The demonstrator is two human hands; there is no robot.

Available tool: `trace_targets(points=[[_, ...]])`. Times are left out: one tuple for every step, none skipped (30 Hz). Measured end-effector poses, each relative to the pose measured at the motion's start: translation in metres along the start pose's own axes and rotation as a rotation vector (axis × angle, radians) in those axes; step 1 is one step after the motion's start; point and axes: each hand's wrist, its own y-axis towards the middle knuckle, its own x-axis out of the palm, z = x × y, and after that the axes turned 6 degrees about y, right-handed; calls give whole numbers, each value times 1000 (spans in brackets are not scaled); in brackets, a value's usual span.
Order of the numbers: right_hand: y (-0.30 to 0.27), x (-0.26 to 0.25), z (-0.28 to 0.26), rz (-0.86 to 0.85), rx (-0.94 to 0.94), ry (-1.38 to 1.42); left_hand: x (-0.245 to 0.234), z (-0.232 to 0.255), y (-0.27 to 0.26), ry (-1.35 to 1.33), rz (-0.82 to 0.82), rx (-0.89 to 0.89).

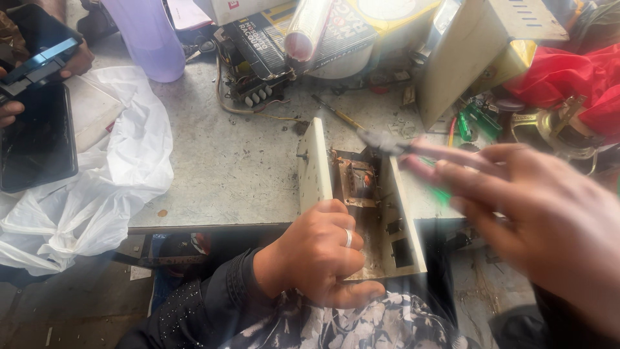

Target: The person holds a beige electrical box, opens it to reveal internal components, and uses a screwdriver and pliers to manipulate wires and parts inside. They repeatedly open and close the box while working on the internal wiring.

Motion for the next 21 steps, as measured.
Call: trace_targets(points=[[-5, -5, -3, 103, -10, -27, 0, -1, 0, -11, 2, 2], [-7, -8, -6, 206, -19, -54, 0, -1, -1, -21, 4, 4], [-3, -8, -8, 72, -2, -22, 0, -2, -1, -16, 12, 5], [5, -6, -9, -63, 17, 10, 1, -2, -1, -11, 20, 7], [10, -4, -13, -191, 42, 41, 1, -3, 0, -7, 24, 15], [10, -3, -17, -265, 141, 4, 1, -2, -1, -14, 26, 5], [9, -2, -20, -336, 242, -34, 1, -2, -1, -22, 28, -5], [7, -1, -19, -286, 262, 2, 1, -3, -2, -30, 31, -16], [3, 2, -16, -240, 274, 36, 2, -4, -4, -32, 42, -10], [-4, 5, -12, -72, 208, 141, 2, -7, -7, -35, 53, -5], [-10, 11, -6, 99, 143, 242, 3, -11, -9, -34, 68, -3], [-18, 20, -1, 173, 213, 274, 4, -15, -11, -79, 130, -27], [-26, 31, 3, 249, 284, 311, 4, -21, -13, -120, 188, -52], [-33, 41, 8, 326, 355, 347, 5, -27, -14, -162, 246, -77], [-40, 52, 12, 335, 374, 362, 5, -32, -14, -200, 297, -104], [-45, 62, 17, 343, 394, 377, 5, -36, -13, -237, 350, -130], [-50, 73, 21, 351, 417, 389, 5, -40, -11, -279, 401, -156], [-54, 83, 23, 305, 458, 410, 4, -43, -10, -302, 404, -195], [-57, 91, 25, 259, 500, 429, 2, -46, -8, -327, 408, -231], [-60, 99, 26, 213, 541, 447, 0, -49, -5, -352, 411, -269], [-62, 106, 25, 227, 500, 423, -2, -52, -2, -406, 442, -329]])
